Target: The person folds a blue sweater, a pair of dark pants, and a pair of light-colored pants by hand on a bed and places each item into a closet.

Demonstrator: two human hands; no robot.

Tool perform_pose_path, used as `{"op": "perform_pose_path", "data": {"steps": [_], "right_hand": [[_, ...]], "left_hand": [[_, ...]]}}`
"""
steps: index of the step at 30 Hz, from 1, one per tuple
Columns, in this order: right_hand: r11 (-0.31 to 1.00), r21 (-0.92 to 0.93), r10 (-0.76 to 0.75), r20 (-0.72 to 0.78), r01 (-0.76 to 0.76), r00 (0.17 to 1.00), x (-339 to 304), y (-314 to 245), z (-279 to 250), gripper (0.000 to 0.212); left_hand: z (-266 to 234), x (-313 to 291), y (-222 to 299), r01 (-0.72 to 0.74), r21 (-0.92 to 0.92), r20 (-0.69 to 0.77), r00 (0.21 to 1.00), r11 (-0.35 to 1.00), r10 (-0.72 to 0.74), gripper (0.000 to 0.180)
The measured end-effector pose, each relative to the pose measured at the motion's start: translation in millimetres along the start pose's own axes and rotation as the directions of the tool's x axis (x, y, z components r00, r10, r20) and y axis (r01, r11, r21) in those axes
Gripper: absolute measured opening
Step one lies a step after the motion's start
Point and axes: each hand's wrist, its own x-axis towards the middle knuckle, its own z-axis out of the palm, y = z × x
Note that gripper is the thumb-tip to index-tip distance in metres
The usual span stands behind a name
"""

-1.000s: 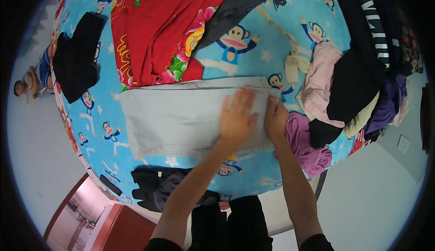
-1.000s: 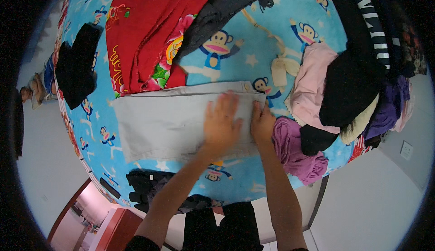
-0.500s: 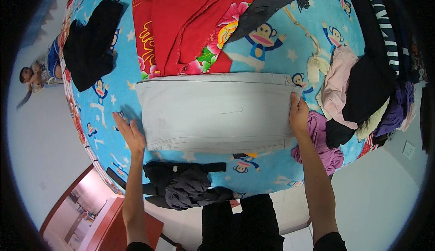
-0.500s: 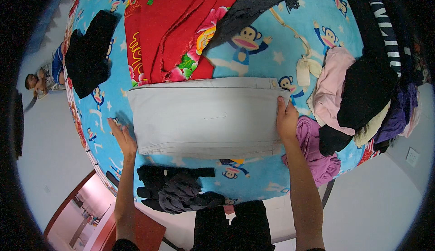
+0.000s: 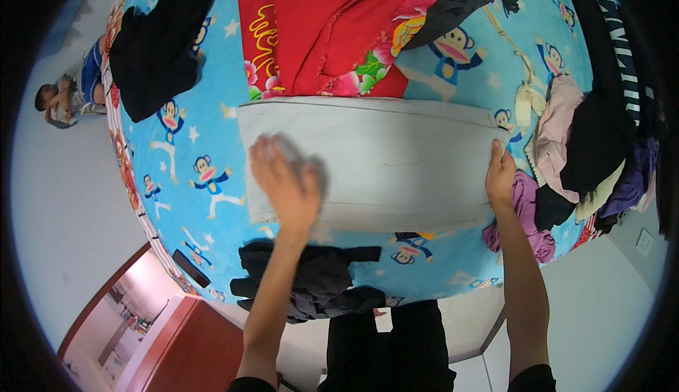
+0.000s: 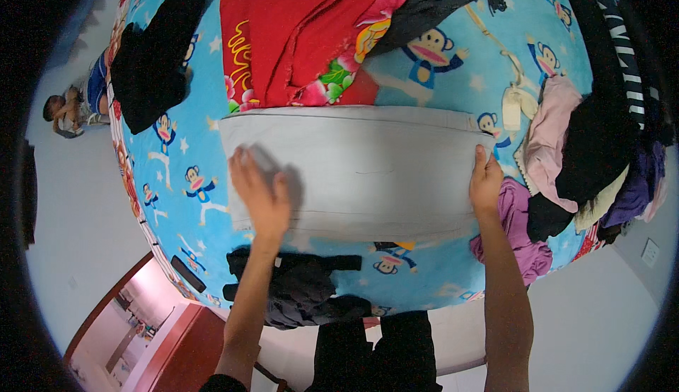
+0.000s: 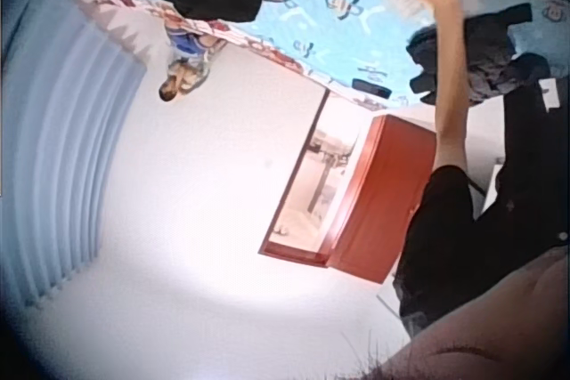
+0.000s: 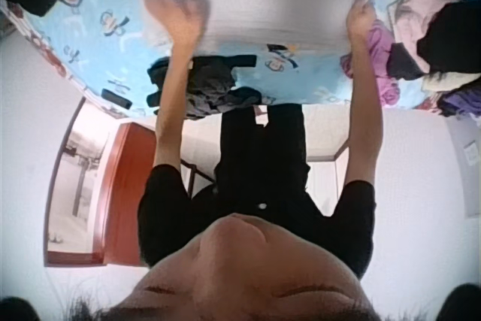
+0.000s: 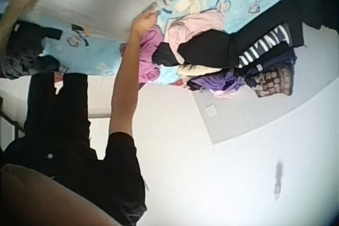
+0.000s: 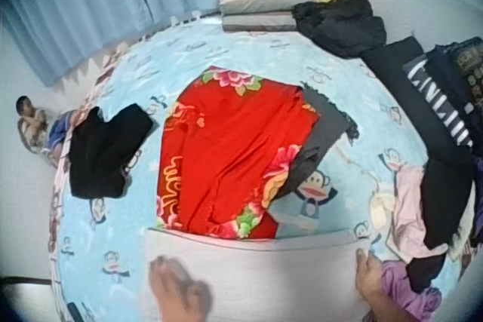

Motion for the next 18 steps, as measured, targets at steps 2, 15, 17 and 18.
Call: {"op": "perform_pose_path", "data": {"steps": [2, 15, 17, 18], "right_hand": [[0.999, -0.051, 0.009, 0.002, -0.009, 1.0, -2, 1, 3, 0.045], [0.706, -0.559, -0.631, -0.216, 0.435, 0.745, -56, -113, 28, 0.044], [0.901, -0.08, -0.427, -0.007, 0.425, 0.904, -91, -199, 88, 0.025], [0.764, -0.015, -0.637, 0.146, 0.645, 0.757, -91, -219, 123, 0.017]], "left_hand": [[-25, -29, -52, 0.093, -0.111, 0.018, 0.996, 0.989, -0.092, 0.063], [-49, -108, -143, 0.387, -0.537, 0.075, 0.907, 0.75, -0.414, 0.022], [-50, -114, -154, 0.429, -0.51, 0.067, 0.884, 0.745, -0.463, 0.023], [-44, -115, -160, 0.371, -0.46, 0.001, 0.908, 0.806, -0.418, 0.023]]}}
